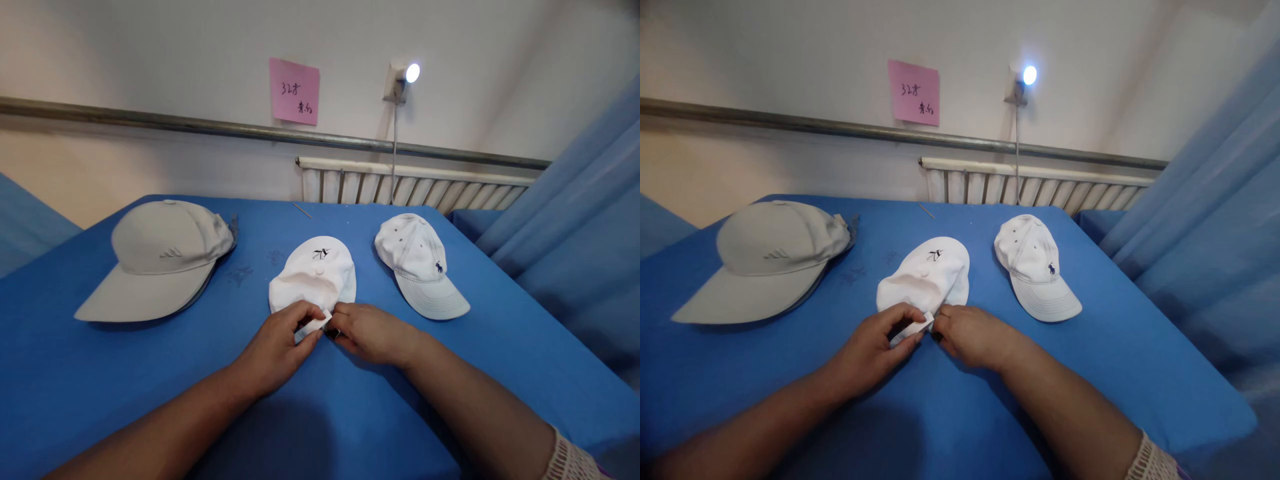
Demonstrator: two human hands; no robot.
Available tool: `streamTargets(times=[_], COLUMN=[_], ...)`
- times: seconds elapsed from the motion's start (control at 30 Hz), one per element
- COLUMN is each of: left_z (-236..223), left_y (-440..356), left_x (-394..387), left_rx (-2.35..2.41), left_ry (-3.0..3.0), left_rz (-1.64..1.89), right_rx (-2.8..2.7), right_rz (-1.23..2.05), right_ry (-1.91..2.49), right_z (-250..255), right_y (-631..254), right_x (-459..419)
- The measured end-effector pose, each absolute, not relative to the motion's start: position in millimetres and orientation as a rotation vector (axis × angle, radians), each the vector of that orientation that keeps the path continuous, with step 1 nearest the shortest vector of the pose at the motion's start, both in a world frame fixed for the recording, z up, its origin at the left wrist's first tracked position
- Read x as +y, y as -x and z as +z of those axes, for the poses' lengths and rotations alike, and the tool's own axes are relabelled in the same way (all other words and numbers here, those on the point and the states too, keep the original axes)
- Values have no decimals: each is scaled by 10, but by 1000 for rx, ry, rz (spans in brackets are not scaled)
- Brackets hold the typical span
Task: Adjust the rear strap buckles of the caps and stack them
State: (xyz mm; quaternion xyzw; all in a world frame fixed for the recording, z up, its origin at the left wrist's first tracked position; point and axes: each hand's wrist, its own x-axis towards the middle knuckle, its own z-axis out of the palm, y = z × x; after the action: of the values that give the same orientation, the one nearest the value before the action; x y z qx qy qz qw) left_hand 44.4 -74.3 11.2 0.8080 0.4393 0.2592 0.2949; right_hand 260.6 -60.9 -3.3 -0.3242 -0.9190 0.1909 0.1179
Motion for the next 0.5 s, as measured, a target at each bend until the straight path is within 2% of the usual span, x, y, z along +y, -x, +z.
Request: streamTargets(times=[0.5], left_z=[126], left_y=[-424], left_x=[-712], left_rx=[1156], left_ry=[-2208], left_rz=[706], right_rx=[-2662], right_rz=[573], right_ry=[894], right_z=[-82], right_y=[-2625], right_x=[-522])
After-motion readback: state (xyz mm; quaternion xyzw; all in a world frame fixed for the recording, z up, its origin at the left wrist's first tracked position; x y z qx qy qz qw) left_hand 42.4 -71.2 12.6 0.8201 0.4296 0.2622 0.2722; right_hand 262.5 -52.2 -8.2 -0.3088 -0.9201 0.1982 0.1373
